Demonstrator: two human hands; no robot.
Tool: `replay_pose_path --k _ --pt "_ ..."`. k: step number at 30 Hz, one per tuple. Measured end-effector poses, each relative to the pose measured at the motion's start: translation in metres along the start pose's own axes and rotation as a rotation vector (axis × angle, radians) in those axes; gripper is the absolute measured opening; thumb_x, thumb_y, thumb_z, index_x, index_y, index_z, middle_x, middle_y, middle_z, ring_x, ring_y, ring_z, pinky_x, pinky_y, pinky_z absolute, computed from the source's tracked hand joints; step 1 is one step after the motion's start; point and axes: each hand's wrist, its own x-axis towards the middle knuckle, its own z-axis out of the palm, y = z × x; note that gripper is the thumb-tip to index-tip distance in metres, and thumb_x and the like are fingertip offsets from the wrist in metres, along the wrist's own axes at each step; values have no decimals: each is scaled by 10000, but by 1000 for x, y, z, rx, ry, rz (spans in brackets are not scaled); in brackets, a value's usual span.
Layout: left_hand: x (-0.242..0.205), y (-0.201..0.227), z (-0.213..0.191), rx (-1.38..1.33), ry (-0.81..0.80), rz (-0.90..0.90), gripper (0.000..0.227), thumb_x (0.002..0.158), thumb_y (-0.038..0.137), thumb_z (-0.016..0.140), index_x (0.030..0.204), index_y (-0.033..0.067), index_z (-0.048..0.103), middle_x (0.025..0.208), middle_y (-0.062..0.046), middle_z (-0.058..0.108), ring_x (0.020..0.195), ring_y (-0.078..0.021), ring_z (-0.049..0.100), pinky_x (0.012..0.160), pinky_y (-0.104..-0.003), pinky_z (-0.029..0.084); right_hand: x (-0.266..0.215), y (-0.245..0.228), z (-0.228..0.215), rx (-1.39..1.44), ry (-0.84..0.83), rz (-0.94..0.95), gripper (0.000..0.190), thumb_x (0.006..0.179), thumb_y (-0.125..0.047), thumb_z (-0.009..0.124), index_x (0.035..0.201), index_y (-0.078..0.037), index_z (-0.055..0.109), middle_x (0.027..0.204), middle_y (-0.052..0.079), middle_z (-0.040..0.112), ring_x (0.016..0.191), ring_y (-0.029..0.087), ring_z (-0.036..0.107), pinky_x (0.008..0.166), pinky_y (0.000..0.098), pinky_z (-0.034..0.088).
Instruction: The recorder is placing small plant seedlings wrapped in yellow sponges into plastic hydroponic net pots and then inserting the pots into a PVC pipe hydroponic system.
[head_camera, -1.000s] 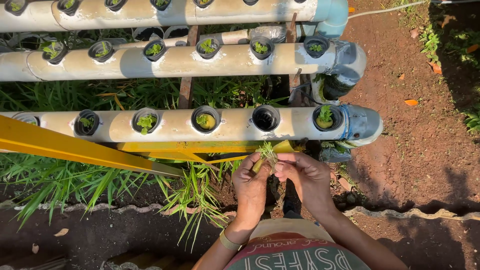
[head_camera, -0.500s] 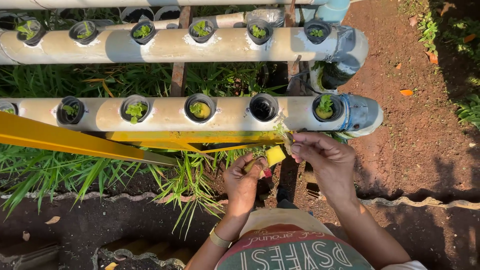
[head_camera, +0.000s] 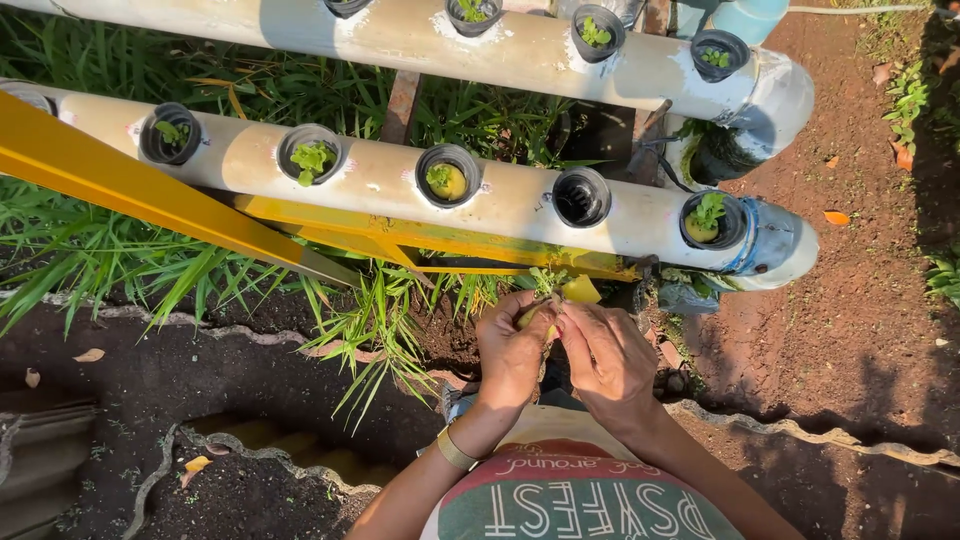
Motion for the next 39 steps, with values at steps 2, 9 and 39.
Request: replay_pose_path --k 2,9,39 --pt "-2 0 1 -35 -5 -14 193 957 4 697 1119 -102 695 916 -70 715 759 -77 618 646 -224 509 -2 0 -2 -1 -8 0 245 875 20 778 1105 47 700 1062 144 709 900 285 700 758 375 573" --pt "-6 2 0 18 -28 40 285 938 -46 664 1220 -76 638 1029 -100 739 889 -116 697 795 -240 572 -2 1 -7 50 75 37 270 870 66 742 1137 69 701 1093 162 691 931 290 696 787 366 580" --pt "-26 36 -4 231 -209 295 300 974 15 718 1267 -18 661 1264 -83 634 1107 -148 624 955 -275 527 20 6 -50 596 -40 549 233 907 16 696 1135 -19 726 923 82 726 758 139 694 633 267 543"
